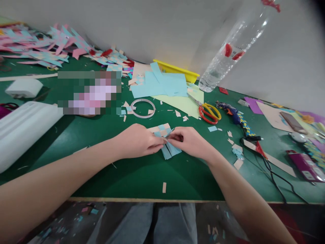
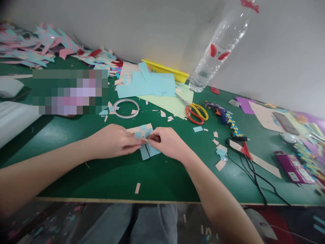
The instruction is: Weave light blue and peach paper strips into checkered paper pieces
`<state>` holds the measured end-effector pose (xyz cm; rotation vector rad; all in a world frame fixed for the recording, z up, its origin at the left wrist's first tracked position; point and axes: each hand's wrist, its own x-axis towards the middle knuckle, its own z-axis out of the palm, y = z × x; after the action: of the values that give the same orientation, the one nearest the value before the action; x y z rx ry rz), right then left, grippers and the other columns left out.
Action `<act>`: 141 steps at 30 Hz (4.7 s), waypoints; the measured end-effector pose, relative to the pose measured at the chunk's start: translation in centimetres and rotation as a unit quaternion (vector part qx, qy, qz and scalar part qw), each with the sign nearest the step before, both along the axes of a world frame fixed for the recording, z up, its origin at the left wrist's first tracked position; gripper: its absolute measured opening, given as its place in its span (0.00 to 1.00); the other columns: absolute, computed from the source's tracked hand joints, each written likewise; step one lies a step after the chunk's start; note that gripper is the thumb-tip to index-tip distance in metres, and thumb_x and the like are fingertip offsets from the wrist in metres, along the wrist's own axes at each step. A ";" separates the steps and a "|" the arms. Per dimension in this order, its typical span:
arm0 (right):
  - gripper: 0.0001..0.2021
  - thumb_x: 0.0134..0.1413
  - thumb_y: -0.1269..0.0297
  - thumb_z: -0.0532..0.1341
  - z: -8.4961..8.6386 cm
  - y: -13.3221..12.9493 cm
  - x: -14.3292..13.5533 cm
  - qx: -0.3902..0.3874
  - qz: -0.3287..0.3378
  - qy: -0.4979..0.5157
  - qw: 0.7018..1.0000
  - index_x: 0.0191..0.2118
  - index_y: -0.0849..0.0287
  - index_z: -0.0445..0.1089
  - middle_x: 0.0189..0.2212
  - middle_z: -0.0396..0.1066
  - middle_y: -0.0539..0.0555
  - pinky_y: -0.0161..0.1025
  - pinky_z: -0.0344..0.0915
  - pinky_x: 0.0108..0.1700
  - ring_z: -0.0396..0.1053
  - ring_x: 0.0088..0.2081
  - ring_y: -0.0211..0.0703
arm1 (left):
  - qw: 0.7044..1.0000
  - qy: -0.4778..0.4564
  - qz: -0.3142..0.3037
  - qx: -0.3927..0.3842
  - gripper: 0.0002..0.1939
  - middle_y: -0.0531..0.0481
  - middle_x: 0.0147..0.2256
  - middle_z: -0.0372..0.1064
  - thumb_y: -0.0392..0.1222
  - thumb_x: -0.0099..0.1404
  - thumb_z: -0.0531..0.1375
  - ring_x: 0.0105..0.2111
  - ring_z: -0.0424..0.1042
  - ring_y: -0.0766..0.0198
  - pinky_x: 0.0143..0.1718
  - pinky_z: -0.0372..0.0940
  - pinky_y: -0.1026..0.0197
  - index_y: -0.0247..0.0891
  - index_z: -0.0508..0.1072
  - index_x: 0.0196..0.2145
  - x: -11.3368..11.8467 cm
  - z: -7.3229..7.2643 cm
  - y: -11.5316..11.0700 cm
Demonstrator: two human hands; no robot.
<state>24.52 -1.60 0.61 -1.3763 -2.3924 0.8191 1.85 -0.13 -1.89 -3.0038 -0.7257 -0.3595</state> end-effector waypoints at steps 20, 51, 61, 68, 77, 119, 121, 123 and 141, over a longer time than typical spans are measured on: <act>0.06 0.56 0.69 0.60 0.1 0.2 0.4 -0.009 0.007 0.012 1.000 0.28 0.60 0.70 0.23 0.62 0.46 0.33 0.54 0.30 0.58 0.26 0.33 | 1.000 -0.008 -0.011 0.002 0.15 0.54 0.27 0.77 0.45 0.72 0.52 0.23 0.72 0.63 0.21 0.52 0.62 0.48 0.77 0.49 0.2 -0.3 0.1; 0.03 0.54 0.69 0.58 -0.2 0.4 0.0 0.015 0.042 -0.032 0.998 0.30 0.60 0.66 0.30 0.66 0.50 0.34 0.53 0.33 0.59 0.30 0.36 | 1.000 0.006 0.006 -0.014 0.15 0.54 0.22 0.70 0.42 0.70 0.52 0.19 0.65 0.65 0.20 0.48 0.63 0.49 0.78 0.46 0.4 0.0 -0.2; 0.03 0.53 0.71 0.58 -0.1 0.4 0.1 0.006 0.032 -0.007 0.999 0.29 0.60 0.66 0.28 0.64 0.48 0.34 0.52 0.33 0.59 0.29 0.34 | 1.000 0.022 0.009 -0.003 0.16 0.53 0.24 0.72 0.43 0.71 0.51 0.20 0.69 0.62 0.20 0.49 0.62 0.51 0.76 0.49 0.4 0.0 -0.3; 0.04 0.52 0.71 0.58 0.1 0.4 0.1 0.008 0.030 -0.005 1.000 0.28 0.60 0.66 0.26 0.64 0.48 0.34 0.53 0.32 0.59 0.28 0.34 | 0.999 0.027 -0.027 -0.001 0.18 0.52 0.27 0.76 0.43 0.71 0.51 0.25 0.74 0.61 0.22 0.57 0.62 0.44 0.73 0.54 0.1 0.0 -0.2; 0.06 0.53 0.71 0.58 0.2 0.4 0.5 0.011 0.027 0.008 1.000 0.27 0.60 0.66 0.24 0.61 0.47 0.35 0.54 0.32 0.57 0.27 0.33 | 0.999 0.023 -0.021 0.029 0.18 0.51 0.26 0.76 0.45 0.73 0.49 0.22 0.72 0.62 0.20 0.54 0.62 0.45 0.74 0.52 0.1 -0.1 -0.2; 0.08 0.59 0.66 0.58 0.0 0.2 0.1 0.026 0.023 0.005 0.999 0.28 0.60 0.65 0.24 0.62 0.46 0.34 0.52 0.30 0.59 0.26 0.33 | 0.996 -0.011 -0.025 0.083 0.18 0.52 0.25 0.76 0.43 0.74 0.48 0.22 0.73 0.61 0.22 0.58 0.60 0.42 0.78 0.43 0.3 0.0 -0.4; 0.08 0.58 0.66 0.59 -0.1 0.2 -0.1 0.033 0.012 0.001 0.999 0.28 0.60 0.65 0.23 0.62 0.46 0.33 0.52 0.29 0.58 0.26 0.33 | 0.997 -0.003 -0.017 0.080 0.18 0.52 0.24 0.76 0.44 0.74 0.48 0.22 0.74 0.60 0.22 0.58 0.60 0.43 0.78 0.44 0.2 -0.1 -0.4; 0.08 0.58 0.66 0.59 -0.3 0.2 -0.3 0.042 0.000 -0.005 0.999 0.28 0.60 0.66 0.23 0.62 0.46 0.33 0.51 0.29 0.58 0.25 0.32 | 0.997 0.000 -0.014 0.073 0.19 0.51 0.23 0.75 0.44 0.74 0.48 0.22 0.73 0.60 0.22 0.58 0.60 0.43 0.78 0.43 0.2 -0.2 -0.3; 0.06 0.60 0.71 0.61 0.0 0.2 -0.2 0.025 0.012 0.001 1.000 0.34 0.60 0.77 0.32 0.76 0.51 0.32 0.60 0.36 0.70 0.34 0.36 | 0.999 -0.021 -0.002 0.025 0.17 0.51 0.22 0.73 0.46 0.73 0.50 0.22 0.71 0.64 0.24 0.59 0.64 0.43 0.79 0.41 0.0 -0.2 -0.2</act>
<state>24.33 -1.40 0.64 -1.3304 -2.4158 0.7601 1.87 -0.28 -2.06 -2.9591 -0.7017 -0.4346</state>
